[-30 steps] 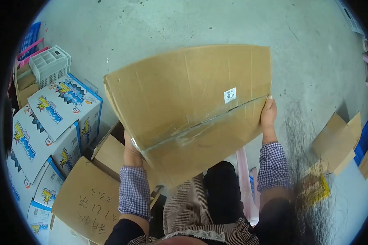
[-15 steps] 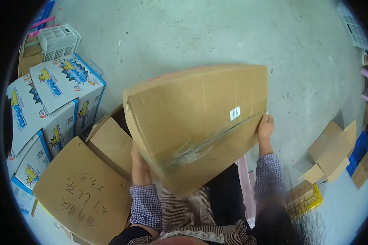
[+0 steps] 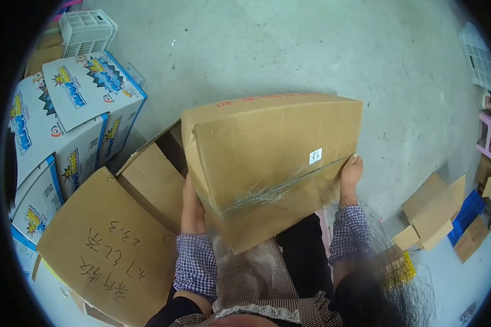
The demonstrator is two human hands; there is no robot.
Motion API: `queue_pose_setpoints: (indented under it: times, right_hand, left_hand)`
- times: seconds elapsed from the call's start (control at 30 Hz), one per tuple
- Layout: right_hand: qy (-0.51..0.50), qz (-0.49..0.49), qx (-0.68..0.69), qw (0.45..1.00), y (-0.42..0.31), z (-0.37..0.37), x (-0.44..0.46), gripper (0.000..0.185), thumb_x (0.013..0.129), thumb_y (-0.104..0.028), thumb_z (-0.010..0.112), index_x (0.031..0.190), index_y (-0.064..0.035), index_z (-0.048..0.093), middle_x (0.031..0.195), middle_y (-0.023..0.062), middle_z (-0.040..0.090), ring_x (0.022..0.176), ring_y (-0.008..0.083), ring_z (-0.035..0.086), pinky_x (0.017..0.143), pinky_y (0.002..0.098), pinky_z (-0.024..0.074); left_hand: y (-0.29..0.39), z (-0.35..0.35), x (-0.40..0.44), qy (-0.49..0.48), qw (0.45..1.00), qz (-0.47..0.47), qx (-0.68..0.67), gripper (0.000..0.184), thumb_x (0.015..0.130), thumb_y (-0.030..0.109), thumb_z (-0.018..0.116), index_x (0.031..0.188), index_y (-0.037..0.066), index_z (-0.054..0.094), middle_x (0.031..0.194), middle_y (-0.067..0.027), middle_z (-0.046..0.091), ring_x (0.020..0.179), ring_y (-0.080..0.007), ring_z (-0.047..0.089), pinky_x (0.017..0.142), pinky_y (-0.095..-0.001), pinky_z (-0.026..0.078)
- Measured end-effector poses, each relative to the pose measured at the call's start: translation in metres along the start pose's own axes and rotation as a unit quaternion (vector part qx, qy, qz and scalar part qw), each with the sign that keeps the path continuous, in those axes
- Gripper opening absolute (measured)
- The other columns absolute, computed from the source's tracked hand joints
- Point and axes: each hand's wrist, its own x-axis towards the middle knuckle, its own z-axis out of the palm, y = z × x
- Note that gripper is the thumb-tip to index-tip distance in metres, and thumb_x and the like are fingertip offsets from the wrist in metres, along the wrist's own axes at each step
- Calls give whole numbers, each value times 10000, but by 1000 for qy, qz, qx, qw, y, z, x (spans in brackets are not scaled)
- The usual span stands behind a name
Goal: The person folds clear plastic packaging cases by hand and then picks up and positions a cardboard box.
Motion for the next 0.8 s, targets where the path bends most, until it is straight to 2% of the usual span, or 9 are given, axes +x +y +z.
queue_pose_setpoints:
  times: [0.07, 0.2, 0.3, 0.43, 0.57, 0.7, 0.8]
  right_hand:
    - [-19, 6, -22, 1000, -12, -8, -3, 297, 843, -209, 416, 864, 50, 561, 794, 208, 580, 736, 378, 536, 688, 416, 413]
    - [-12, -49, -13, 999, -20, -14, -17, 320, 844, -230, 426, 841, 59, 562, 788, 218, 579, 732, 377, 540, 692, 407, 422]
    - [37, 15, 0, 999, -13, -7, -19, 324, 837, -252, 454, 815, 56, 553, 772, 217, 579, 705, 368, 544, 674, 410, 425]
    - [23, 7, -51, 998, -1, -8, -11, 343, 826, -275, 482, 801, 61, 541, 761, 221, 579, 696, 361, 549, 664, 413, 429]
    - [-1, 69, -103, 992, -4, -14, -15, 354, 829, -287, 483, 810, 62, 538, 770, 224, 578, 719, 359, 549, 678, 412, 426]
    - [45, 52, -72, 995, 18, -4, -27, 382, 831, -297, 473, 800, 78, 534, 780, 246, 571, 742, 374, 547, 682, 419, 423]
    - [23, 50, -80, 995, 16, -2, -24, 384, 832, -294, 469, 797, 82, 535, 784, 252, 570, 746, 375, 547, 685, 423, 421]
  left_hand:
    - [2, 1, 2, 1, 1000, -6, -4, 603, 819, 462, 484, 1178, -23, 449, 1149, -114, 508, 1015, -198, 501, 830, -279, 409]
    - [3, -1, 8, 7, 1000, -16, -5, 604, 820, 466, 483, 1181, -16, 454, 1160, -109, 502, 1023, -195, 494, 840, -274, 399]
    - [-2, -6, 18, 11, 1000, -21, -9, 600, 822, 466, 479, 1183, -12, 455, 1160, -104, 503, 1029, -191, 490, 853, -271, 389]
    - [-6, -12, 28, 29, 999, -20, -31, 548, 797, 440, 522, 1128, 5, 480, 1065, -97, 547, 927, -192, 541, 790, -294, 436]
    - [-7, -12, 33, -1, 999, -21, -44, 552, 791, 444, 528, 1120, 2, 486, 1069, -98, 545, 939, -190, 533, 791, -294, 434]
    - [-8, -17, 36, 10, 999, -24, -30, 556, 789, 442, 530, 1115, -6, 489, 1071, -100, 543, 943, -190, 529, 777, -292, 437]
    - [0, -11, 29, 22, 998, -56, -5, 646, 798, 496, 502, 1185, -19, 452, 1166, -110, 496, 1049, -201, 471, 856, -278, 385]
